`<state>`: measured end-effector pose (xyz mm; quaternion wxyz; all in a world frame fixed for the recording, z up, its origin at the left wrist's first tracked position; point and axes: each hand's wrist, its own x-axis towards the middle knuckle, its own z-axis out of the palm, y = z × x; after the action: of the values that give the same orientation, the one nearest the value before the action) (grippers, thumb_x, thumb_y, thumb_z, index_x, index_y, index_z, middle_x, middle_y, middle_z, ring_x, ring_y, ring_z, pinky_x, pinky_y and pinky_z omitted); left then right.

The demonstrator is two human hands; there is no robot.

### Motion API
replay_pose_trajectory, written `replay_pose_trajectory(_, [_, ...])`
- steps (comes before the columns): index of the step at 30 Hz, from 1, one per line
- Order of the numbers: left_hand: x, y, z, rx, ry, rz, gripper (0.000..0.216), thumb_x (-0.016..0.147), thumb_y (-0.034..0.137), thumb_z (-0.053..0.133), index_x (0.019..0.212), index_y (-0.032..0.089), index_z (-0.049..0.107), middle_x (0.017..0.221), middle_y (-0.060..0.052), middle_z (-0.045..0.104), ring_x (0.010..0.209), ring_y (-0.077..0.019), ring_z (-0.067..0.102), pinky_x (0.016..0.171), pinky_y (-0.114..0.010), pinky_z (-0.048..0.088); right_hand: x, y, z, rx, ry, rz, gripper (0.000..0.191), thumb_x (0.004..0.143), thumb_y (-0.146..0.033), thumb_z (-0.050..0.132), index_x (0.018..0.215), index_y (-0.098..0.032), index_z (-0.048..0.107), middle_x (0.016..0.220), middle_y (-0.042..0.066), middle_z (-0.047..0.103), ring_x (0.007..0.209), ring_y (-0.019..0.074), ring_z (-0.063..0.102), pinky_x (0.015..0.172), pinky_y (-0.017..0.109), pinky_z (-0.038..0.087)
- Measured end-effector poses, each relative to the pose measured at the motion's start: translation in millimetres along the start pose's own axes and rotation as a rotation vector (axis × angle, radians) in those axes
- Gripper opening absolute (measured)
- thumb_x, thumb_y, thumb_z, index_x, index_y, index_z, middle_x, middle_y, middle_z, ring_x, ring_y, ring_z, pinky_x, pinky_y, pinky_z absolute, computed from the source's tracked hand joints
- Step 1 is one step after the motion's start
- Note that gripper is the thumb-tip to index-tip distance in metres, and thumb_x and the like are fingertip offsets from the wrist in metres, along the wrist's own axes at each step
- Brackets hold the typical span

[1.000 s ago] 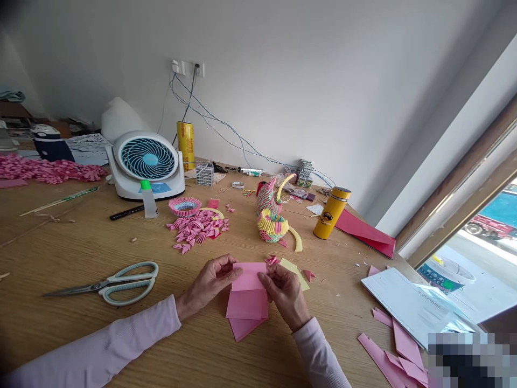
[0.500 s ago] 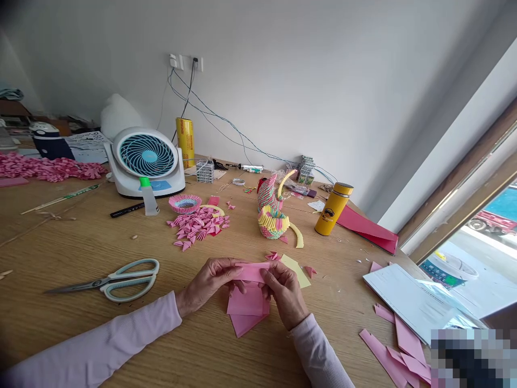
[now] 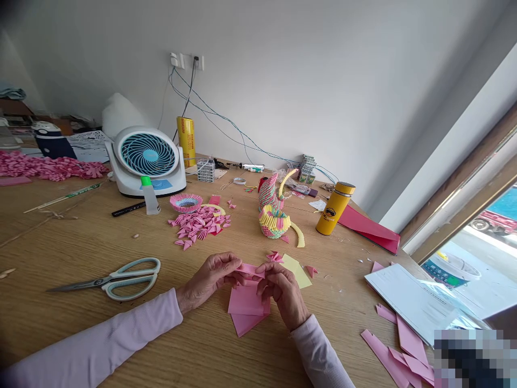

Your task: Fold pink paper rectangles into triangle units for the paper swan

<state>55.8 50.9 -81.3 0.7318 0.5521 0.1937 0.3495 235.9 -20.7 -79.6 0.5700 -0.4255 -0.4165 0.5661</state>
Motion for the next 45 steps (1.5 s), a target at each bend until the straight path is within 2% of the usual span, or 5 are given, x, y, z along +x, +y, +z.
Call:
replay_pose_trajectory(15, [1.5,-0.6,1.6,0.158,-0.016,0.038,0.037,0.080,0.038,0.065,0.102,0.009,0.060,0.084,-0.011,0.070,0.069,-0.0181,0.067,0.056,-0.025,0.048,-0.3,3.0,-1.3,-0.072,0.019,-0.116,0.026,0.082,-0.035,0.059,0.104,-0.019,0.057,0.086,0.004,0.061,0.053,0.0108,0.055,0.044,0.022,0.042])
replay_pose_trajectory(20, [-1.6,0.3,0.6,0.098,-0.056,-0.058,0.026,0.080,0.036,0.064,0.084,0.010,0.064,0.075,-0.008,0.070,0.064,-0.0157,0.066,0.053,-0.021,0.044,-3.6,-1.4,-0.9,-0.509,0.134,-0.466,0.052,0.083,-0.021,0.055,0.132,-0.031,0.044,0.127,0.009,0.047,0.076,0.0151,0.059,0.051,0.024,0.048])
replay_pose_trajectory(25, [-4.5,2.5,1.7,0.069,-0.140,-0.191,0.034,0.083,0.044,0.057,0.073,0.012,0.059,0.058,-0.002,0.060,0.044,-0.0090,0.054,0.039,-0.018,0.030,-5.9,-7.8,-2.0,-0.903,0.189,-0.722,0.025,0.084,-0.017,0.052,0.098,-0.025,0.071,0.129,0.010,0.048,0.078,0.0164,0.058,0.064,0.030,0.048])
replay_pose_trajectory(31, [0.1,9.4,1.8,0.240,0.058,0.053,0.037,0.078,0.050,0.063,0.084,0.015,0.054,0.061,0.005,0.048,0.045,-0.0040,0.038,0.039,-0.015,0.028,-3.9,-3.2,-3.7,-0.778,0.242,-0.408,0.032,0.088,-0.040,0.054,0.068,-0.017,0.064,0.044,-0.003,0.047,0.043,0.0109,0.042,0.044,0.023,0.032])
replay_pose_trajectory(45, [5.5,-5.4,-7.1,0.327,-0.047,0.091,0.035,0.080,0.039,0.063,0.092,0.006,0.068,0.063,-0.006,0.067,0.045,-0.0091,0.054,0.042,-0.019,0.044,-0.8,4.7,1.9,-0.094,0.063,-0.107,0.022,0.078,-0.038,0.069,0.081,-0.017,0.063,0.062,0.002,0.068,0.043,0.0076,0.051,0.042,0.018,0.037])
